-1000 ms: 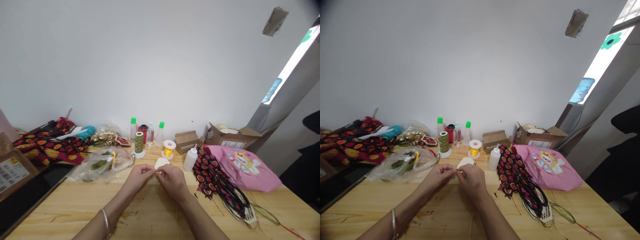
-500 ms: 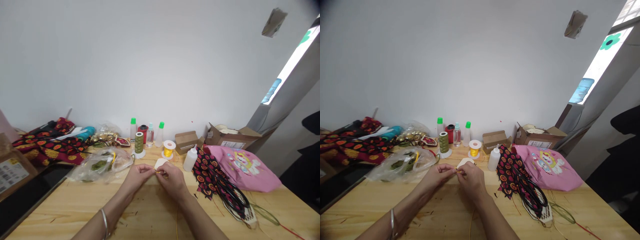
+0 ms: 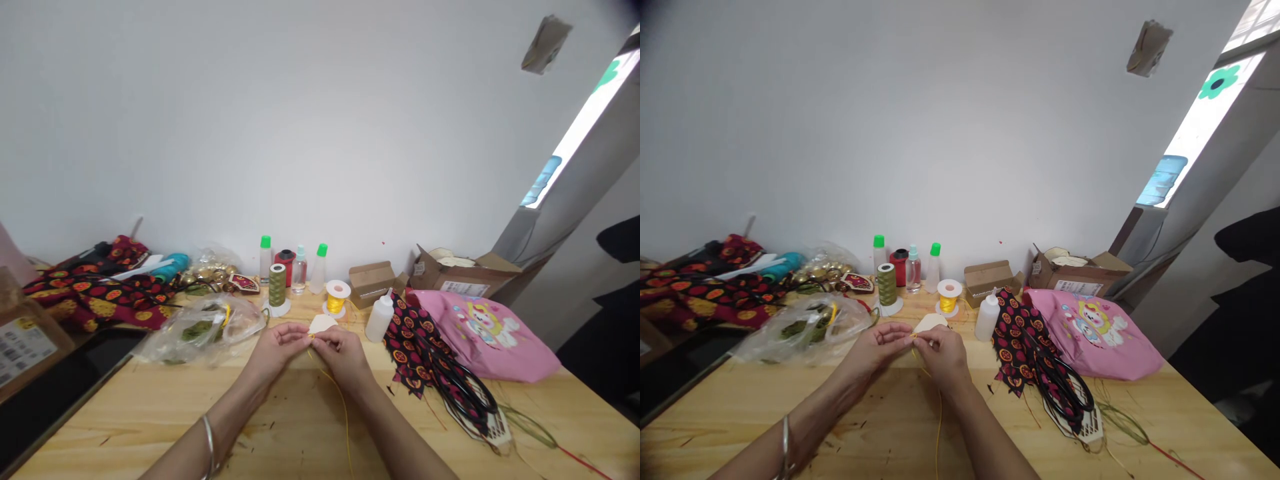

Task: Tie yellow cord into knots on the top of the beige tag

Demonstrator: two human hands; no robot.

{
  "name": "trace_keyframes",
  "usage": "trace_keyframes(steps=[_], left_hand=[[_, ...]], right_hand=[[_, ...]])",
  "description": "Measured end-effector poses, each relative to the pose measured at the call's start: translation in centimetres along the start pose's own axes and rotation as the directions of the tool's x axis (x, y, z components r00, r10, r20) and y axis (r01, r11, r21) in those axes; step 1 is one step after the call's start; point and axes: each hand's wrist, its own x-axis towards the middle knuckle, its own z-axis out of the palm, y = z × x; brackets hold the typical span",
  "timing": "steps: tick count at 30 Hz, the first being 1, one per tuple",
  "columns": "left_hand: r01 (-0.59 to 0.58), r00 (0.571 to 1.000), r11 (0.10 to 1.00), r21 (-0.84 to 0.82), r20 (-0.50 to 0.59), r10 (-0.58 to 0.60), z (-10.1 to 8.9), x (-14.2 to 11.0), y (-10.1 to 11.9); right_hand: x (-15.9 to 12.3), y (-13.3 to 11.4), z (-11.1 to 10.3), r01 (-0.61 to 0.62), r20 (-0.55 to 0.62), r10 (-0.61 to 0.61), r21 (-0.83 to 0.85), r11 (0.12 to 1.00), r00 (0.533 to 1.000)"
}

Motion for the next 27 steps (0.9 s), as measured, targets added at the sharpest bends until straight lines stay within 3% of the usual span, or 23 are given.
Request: trace_keyframes(steps=[10,13,15,18,21,24,25,27], left_hand=[[0.004,0.999,0.999,0.048,-0.047,-0.002,0.3,0.1,-0.2],[0.025,0.998,0.999,0.024,-0.060,-0.023,0.5,0.0,-0.1],[0.039,0.997,0.999,0.020,-0.067,-0.038,0.6,-0.1,0.0],[0.034,0.997,0.999,0.027,-0.069,-0.032,0.5,0.0,-0.1],[0.018,0.998,0.999,0.027,-0.062,-0.017,0.3,0.0,-0.2],[0.022,0.998,0.999,0.035,-0.063,-0.020,0.2,0.1,-0.2],[0.026,0.998,0.999,0.035,-0.065,-0.023,0.2,0.1,-0.3],[0.033,0.997,0.999,0.036,-0.075,-0.030,0.1,0.1,-0.3]], right_hand=[[0.1,-0.7,0.5,-0.222,-0.052,0.249,0.306,0.926,0.967],[0.2,-1.0,0.3,-0.332,0.008,0.373,0.470,0.818,0.928],[0.3,-1.2,0.0,-0.394,0.129,0.403,0.601,0.695,0.906],[0.3,-1.8,-0.8,-0.432,0.307,0.310,0.731,0.529,0.900],[0.0,-2.8,-2.2,-0.360,0.322,0.162,0.803,0.475,0.933],[-0.6,-3.1,-3.8,-0.311,0.357,0.025,0.776,0.549,0.934],[-0.8,-2.8,-4.3,-0.305,0.409,-0.042,0.742,0.597,0.912],[-1.1,-2.0,-5.1,-0.314,0.576,-0.137,0.613,0.725,0.806]])
